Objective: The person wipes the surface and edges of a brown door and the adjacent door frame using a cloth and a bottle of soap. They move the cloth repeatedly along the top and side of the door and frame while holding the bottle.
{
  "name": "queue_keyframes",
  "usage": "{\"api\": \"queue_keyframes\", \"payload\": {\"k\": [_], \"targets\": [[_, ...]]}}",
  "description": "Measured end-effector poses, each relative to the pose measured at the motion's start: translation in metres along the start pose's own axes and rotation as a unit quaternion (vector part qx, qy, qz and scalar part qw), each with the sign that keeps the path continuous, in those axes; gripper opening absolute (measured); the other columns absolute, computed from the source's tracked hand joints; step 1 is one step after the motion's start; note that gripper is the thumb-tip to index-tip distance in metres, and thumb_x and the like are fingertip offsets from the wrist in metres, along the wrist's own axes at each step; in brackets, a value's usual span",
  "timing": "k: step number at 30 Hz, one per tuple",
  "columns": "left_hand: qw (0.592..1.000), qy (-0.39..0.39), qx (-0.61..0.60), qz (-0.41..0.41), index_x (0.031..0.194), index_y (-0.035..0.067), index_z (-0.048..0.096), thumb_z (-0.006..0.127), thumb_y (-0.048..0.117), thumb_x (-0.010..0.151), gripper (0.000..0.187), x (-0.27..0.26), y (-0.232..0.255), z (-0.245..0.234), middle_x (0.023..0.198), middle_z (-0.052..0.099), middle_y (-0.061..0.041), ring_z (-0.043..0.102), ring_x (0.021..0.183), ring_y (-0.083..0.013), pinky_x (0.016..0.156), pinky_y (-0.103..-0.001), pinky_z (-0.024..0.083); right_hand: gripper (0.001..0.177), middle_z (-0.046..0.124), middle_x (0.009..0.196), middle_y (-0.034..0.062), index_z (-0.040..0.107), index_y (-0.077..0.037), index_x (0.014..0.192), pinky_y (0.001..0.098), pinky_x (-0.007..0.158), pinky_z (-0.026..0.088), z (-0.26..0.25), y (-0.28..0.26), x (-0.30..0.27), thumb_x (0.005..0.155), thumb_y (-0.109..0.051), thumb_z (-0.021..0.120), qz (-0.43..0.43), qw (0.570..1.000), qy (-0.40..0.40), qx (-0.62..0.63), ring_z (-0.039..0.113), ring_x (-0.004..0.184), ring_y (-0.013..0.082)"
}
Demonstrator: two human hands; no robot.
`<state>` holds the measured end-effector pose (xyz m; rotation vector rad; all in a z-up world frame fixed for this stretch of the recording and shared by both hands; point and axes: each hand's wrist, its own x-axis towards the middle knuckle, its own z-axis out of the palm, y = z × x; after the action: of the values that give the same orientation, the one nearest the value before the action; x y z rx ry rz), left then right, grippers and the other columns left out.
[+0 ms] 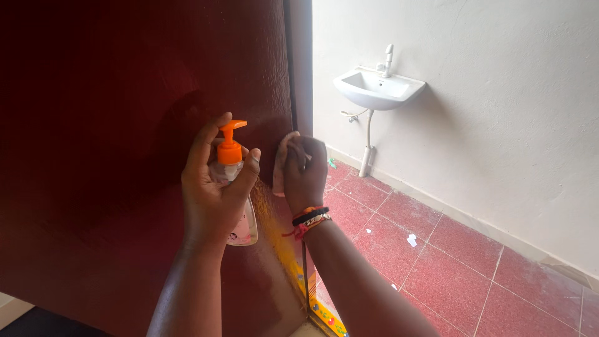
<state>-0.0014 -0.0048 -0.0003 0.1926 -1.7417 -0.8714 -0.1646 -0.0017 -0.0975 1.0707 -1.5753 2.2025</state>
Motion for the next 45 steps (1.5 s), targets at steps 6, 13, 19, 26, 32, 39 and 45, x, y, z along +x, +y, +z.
{"api": "queue_keyframes", "payload": {"k": [6,13,19,26,32,39,45], "targets": [[0.999,0.003,-0.005,-0.045,0.146,0.007,0.052,0.073,0.005,0.097,0.054,-0.003,-0.002,0.000,0.116,0.062,-0.007,0.066,0.099,-0.0100,0.087,-0.026,0.061,0.018,0.069,0.105,0.0131,0.065,-0.004,0.111,0.0372,0.093,0.054,-0.008,0.030,-0.026,0.096,-0.011,0.059,0.106,0.993,-0.018,-0.040,0.069,0.103,0.0244],[1.000,0.000,0.000,0.029,0.149,0.005,0.051,0.074,0.002,0.101,0.053,-0.008,-0.013,0.003,0.134,0.061,-0.010,0.063,0.119,-0.0132,0.105,-0.030,0.056,0.015,0.066,0.110,0.0122,0.068,-0.004,0.109,0.0351,0.094,0.054,-0.005,-0.017,-0.007,0.096,-0.009,0.062,-0.037,0.998,-0.044,-0.024,0.068,0.105,0.0254],[0.999,0.007,-0.034,-0.011,0.148,0.006,0.050,0.073,0.003,0.099,0.054,-0.014,-0.009,-0.004,0.126,0.060,-0.007,0.065,0.107,-0.0109,0.095,-0.028,0.059,0.014,0.062,0.098,0.0134,0.064,-0.004,0.100,0.0367,0.087,0.053,-0.002,0.020,-0.061,0.087,-0.009,0.068,0.069,0.993,-0.046,-0.084,0.065,0.095,0.0270],[1.000,0.026,0.003,-0.002,0.147,0.005,0.050,0.073,0.001,0.099,0.053,-0.018,-0.004,-0.020,0.123,0.061,-0.007,0.065,0.106,-0.0105,0.094,-0.028,0.060,0.016,0.064,0.108,0.0130,0.068,-0.006,0.108,0.0371,0.093,0.053,0.004,-0.018,-0.039,0.092,-0.010,0.066,0.038,0.998,-0.037,-0.043,0.067,0.103,0.0275],[0.999,0.029,-0.021,0.018,0.149,0.004,0.050,0.072,-0.001,0.101,0.053,-0.024,0.001,-0.028,0.127,0.061,-0.007,0.065,0.108,-0.0106,0.100,-0.028,0.057,0.023,0.060,0.115,0.0148,0.066,-0.001,0.113,0.0365,0.092,0.055,0.019,-0.047,-0.074,0.092,-0.010,0.063,-0.024,0.996,-0.085,0.007,0.066,0.108,0.0286],[0.999,0.037,0.027,-0.012,0.147,0.005,0.052,0.073,0.001,0.099,0.053,-0.030,0.017,-0.050,0.119,0.065,-0.006,0.066,0.103,-0.0101,0.094,-0.027,0.059,0.017,0.065,0.106,0.0126,0.067,-0.002,0.107,0.0367,0.093,0.051,0.018,0.000,-0.072,0.100,-0.016,0.061,0.161,0.985,0.044,-0.030,0.065,0.104,0.0251],[0.999,0.051,0.002,0.019,0.147,0.005,0.051,0.072,0.001,0.099,0.053,-0.032,0.022,-0.061,0.124,0.062,-0.007,0.067,0.104,-0.0103,0.095,-0.028,0.060,0.016,0.066,0.112,0.0097,0.065,-0.009,0.114,0.0371,0.098,0.051,0.043,-0.063,-0.051,0.100,-0.012,0.058,-0.106,0.993,0.022,-0.043,0.063,0.112,0.0243]]}}
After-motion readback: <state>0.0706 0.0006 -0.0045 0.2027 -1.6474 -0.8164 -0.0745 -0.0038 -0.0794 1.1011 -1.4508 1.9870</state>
